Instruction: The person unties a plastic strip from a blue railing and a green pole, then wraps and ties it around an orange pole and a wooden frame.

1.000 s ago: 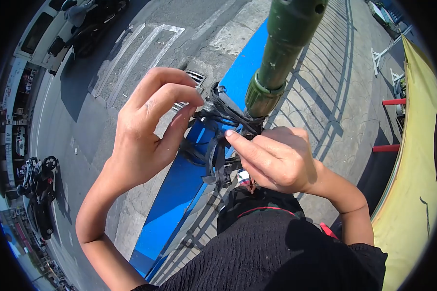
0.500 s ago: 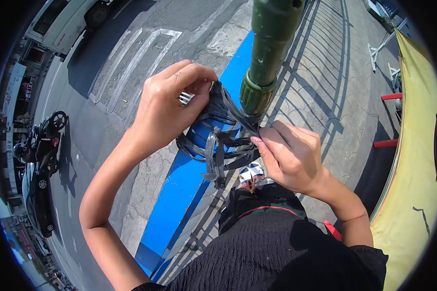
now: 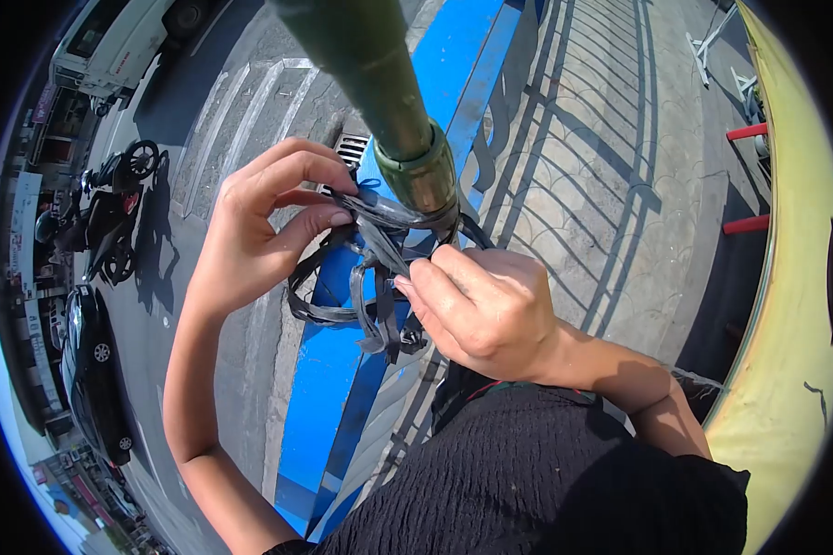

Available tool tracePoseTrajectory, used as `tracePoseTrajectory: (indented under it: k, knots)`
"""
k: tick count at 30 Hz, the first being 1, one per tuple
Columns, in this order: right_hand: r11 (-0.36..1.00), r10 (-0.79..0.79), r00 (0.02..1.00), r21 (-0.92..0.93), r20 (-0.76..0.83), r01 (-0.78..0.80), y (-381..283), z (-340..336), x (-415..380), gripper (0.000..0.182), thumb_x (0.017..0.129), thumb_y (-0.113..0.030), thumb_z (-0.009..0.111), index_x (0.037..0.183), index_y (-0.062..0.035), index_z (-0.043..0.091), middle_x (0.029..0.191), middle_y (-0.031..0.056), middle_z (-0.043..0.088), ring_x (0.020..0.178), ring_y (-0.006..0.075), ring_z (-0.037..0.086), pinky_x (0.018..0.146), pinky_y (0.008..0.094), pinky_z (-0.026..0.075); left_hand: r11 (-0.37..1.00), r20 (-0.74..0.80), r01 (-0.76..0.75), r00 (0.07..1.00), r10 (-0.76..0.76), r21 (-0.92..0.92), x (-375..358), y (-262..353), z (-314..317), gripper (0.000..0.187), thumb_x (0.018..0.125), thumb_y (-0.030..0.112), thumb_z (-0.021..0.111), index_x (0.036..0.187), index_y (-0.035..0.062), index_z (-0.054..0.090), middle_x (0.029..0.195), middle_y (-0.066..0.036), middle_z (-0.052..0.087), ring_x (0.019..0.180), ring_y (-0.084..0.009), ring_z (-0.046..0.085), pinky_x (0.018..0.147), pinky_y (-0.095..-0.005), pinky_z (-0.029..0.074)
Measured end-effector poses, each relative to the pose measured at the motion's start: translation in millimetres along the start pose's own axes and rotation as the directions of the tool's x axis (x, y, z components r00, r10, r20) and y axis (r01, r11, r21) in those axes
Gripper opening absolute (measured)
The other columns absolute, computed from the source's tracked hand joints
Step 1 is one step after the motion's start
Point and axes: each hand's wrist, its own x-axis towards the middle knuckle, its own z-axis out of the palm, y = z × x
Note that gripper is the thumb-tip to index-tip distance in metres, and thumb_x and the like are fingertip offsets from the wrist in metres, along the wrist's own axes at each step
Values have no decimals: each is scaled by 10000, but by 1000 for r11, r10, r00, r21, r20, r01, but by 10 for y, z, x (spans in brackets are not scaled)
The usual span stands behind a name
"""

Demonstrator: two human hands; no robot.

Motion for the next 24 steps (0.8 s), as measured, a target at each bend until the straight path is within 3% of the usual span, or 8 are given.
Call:
tracePoseTrajectory:
  k: [4, 5, 9, 12, 16, 18, 21, 24]
  knots:
    - [951, 214, 973, 208, 91, -229, -121, -357, -322, 329, 783, -48, 711, 1100, -19, 629, 750, 79, 590, 529, 167, 572, 468, 280, 431, 951, -79, -118, 986, 147, 287, -236, 198, 59, 138, 765, -117, 627, 879, -39, 628, 892, -85, 638, 792, -151, 643, 725, -268, 547]
    - [881, 313, 914, 281, 260, -381, -116, -609, -435, 411, 806, 3, 675, 1208, -14, 588, 812, 101, 634, 568, 145, 592, 523, 270, 458, 959, -152, -91, 979, 136, 268, -264, 239, 115, 135, 767, -112, 630, 883, -43, 625, 896, -84, 639, 786, -145, 640, 723, -263, 542]
    - [654, 524, 813, 491, 255, -576, -235, -1016, -928, 263, 814, -6, 683, 1072, -11, 630, 881, 134, 676, 706, 194, 671, 608, 279, 522, 983, -262, -56, 960, 101, 175, -454, 552, 364, 128, 774, -102, 639, 888, -43, 625, 916, -69, 621, 819, -123, 616, 705, -249, 525]
    - [726, 459, 841, 425, 286, -541, -313, -1300, -1129, 196, 816, -10, 681, 1007, 5, 645, 872, 123, 677, 707, 206, 670, 622, 289, 523, 983, -304, -61, 946, 113, 175, -538, 847, 578, 148, 760, -88, 668, 888, -13, 659, 959, -65, 587, 870, -135, 597, 688, -254, 512]
    - [739, 455, 858, 438, 238, -512, -468, -1528, -1382, 144, 817, -27, 680, 954, 5, 649, 840, 120, 670, 694, 242, 666, 596, 296, 515, 885, -122, -186, 958, 260, 427, -694, 1189, 742, 237, 679, -93, 701, 884, 27, 709, 965, -86, 585, 866, -179, 612, 687, -272, 527]
    - [777, 423, 895, 454, 138, -437, -529, -1543, -1549, 146, 809, -28, 682, 950, -4, 650, 786, 113, 652, 653, 233, 653, 568, 298, 506, 851, 1, -246, 961, 277, 464, -800, 1351, 855, 243, 669, -94, 698, 879, 29, 709, 973, -99, 592, 851, -188, 620, 667, -288, 525]
    - [950, 176, 984, 266, -20, -164, -496, -1525, -1703, 242, 748, -15, 709, 985, -10, 660, 734, 87, 617, 601, 180, 625, 516, 294, 478, 850, -39, -220, 962, 271, 479, -886, 1460, 938, 215, 682, -82, 703, 867, 26, 705, 932, -97, 628, 820, -189, 623, 639, -288, 507]
    - [990, 42, 998, 135, -45, -35, -471, -1622, -1684, 300, 717, -17, 722, 1010, 4, 660, 763, 69, 622, 604, 178, 616, 516, 282, 472, 863, -65, -230, 955, 288, 449, -924, 1587, 1009, 197, 676, -54, 721, 857, 21, 699, 887, -95, 646, 815, -196, 618, 648, -288, 503]
